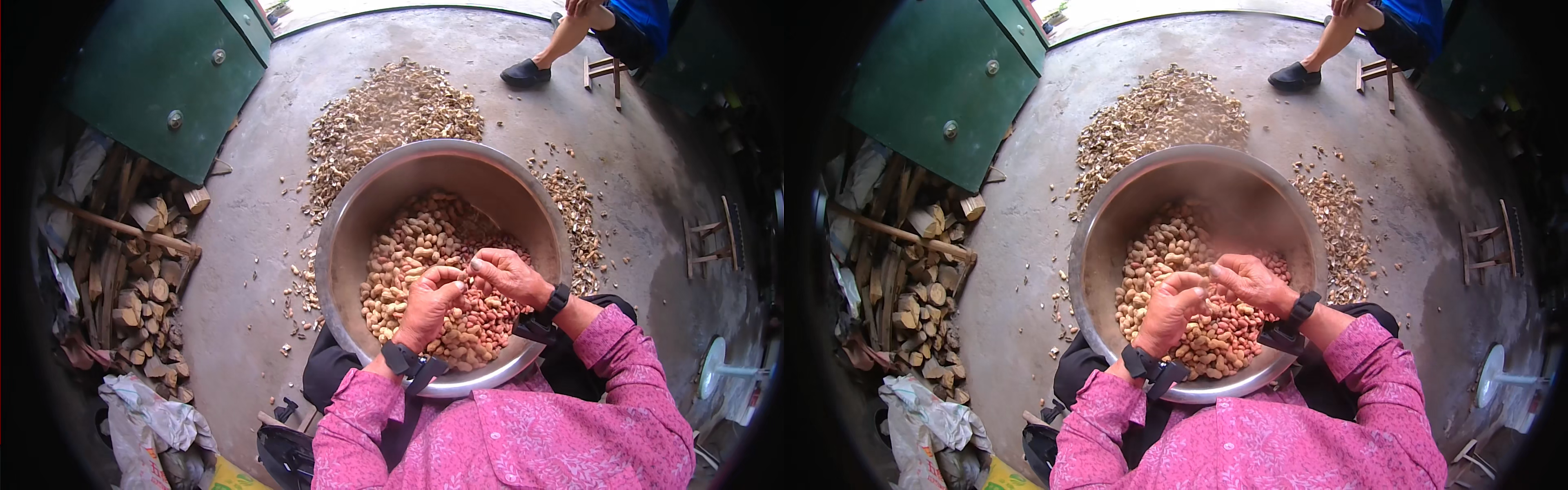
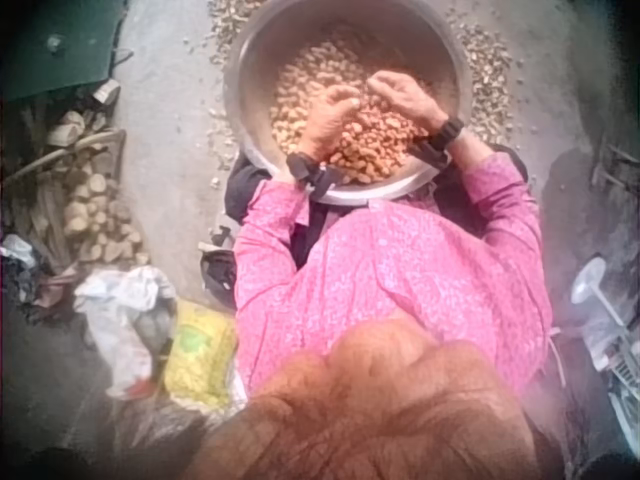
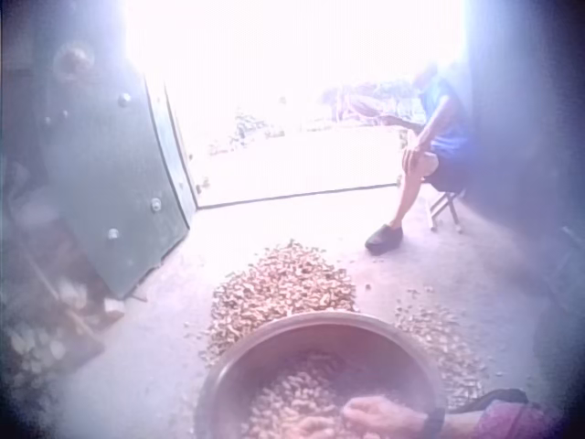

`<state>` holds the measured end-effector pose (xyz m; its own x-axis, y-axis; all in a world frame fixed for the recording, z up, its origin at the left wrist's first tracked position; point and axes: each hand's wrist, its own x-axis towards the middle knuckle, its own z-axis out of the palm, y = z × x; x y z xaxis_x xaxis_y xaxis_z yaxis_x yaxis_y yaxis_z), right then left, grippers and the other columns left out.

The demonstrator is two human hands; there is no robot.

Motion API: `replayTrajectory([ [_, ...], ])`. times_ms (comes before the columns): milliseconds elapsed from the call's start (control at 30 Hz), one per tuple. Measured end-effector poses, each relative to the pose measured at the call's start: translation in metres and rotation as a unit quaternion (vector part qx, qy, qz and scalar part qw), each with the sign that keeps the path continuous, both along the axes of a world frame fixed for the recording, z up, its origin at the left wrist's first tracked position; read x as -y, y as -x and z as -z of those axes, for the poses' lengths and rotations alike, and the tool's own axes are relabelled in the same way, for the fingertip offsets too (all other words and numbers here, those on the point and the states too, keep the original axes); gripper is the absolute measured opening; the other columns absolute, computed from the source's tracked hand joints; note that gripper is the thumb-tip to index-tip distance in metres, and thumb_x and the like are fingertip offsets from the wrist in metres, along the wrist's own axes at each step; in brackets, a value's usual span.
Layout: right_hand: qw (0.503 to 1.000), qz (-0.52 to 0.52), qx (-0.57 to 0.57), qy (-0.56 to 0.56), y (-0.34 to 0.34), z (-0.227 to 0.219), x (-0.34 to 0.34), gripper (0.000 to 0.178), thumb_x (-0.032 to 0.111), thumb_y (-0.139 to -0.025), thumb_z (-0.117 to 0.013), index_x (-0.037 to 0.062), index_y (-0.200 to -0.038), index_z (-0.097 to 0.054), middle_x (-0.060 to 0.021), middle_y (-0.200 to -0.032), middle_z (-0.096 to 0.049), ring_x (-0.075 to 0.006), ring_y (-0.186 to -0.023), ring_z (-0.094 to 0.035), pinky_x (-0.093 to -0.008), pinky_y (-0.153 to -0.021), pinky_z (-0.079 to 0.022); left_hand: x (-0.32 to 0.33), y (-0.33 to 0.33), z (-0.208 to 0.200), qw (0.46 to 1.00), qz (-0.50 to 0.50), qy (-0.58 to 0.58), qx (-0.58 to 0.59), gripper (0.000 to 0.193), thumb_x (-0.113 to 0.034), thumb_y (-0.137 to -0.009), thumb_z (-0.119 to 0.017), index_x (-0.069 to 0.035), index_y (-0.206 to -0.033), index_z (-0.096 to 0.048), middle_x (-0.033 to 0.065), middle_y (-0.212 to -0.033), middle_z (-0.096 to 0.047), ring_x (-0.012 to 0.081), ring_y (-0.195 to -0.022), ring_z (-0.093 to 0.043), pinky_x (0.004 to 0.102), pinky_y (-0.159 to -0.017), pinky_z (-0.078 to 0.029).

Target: The person sits on the floor and manually shells peanuts from a large metal bowl resting on their lap. They pick up peanuts, crack the shells with their fingers, and drop the kernels into the bowl while discarding the shells onto the floor.

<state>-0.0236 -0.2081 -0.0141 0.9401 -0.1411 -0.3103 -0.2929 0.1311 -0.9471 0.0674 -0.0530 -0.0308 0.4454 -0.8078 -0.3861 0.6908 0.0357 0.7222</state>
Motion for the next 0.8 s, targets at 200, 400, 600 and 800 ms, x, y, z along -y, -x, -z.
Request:
replayTrajectory([
  [200,0.964,-0.039,0.117,0.237,0.002,0.001,-0.008,0.026,0.028,-0.085,-0.054,0.0023,-0.08,-0.057,-0.0078,-0.062,-0.053,-0.0138,-0.059,-0.05,-0.0295,-0.054,-0.041,-0.002,-0.002,0.0,1.0,0.014,-0.007,-0.003,0.012,-0.005,-0.081,-0.054,0.0,-0.092,-0.055,0.0026,-0.078,-0.057,0.0074,-0.064,-0.053,0.0208,-0.057,-0.048],
  [400,0.969,-0.069,0.088,0.218,0.001,0.0,-0.003,0.026,0.028,-0.084,-0.056,0.0022,-0.079,-0.056,-0.008,-0.061,-0.052,-0.0143,-0.058,-0.05,-0.031,-0.053,-0.04,-0.001,-0.003,-0.003,1.0,0.012,-0.009,-0.002,0.015,-0.006,-0.079,-0.058,-0.001,-0.093,-0.056,0.0045,-0.079,-0.059,0.0092,-0.064,-0.055,0.0228,-0.058,-0.048],
  [600,0.997,-0.071,-0.007,-0.009,0.002,-0.001,0.0,0.033,0.034,-0.088,-0.049,0.0039,-0.076,-0.056,-0.0002,-0.061,-0.049,-0.0088,-0.056,-0.045,-0.0233,-0.052,-0.038,-0.001,-0.002,0.002,0.998,0.026,-0.013,0.06,0.015,-0.006,-0.079,-0.059,0.0,-0.093,-0.058,0.0049,-0.081,-0.06,0.0094,-0.066,-0.056,0.0214,-0.057,-0.048],
  [800,0.994,-0.081,-0.04,-0.067,0.003,0.003,-0.004,0.034,0.037,-0.088,-0.048,0.005,-0.076,-0.054,0.0022,-0.062,-0.047,-0.0063,-0.056,-0.042,-0.0214,-0.051,-0.037,0.0,0.0,-0.002,0.998,0.012,-0.024,0.064,0.016,-0.006,-0.079,-0.06,-0.001,-0.093,-0.058,0.005,-0.082,-0.061,0.0103,-0.067,-0.058,0.0221,-0.059,-0.049],
])
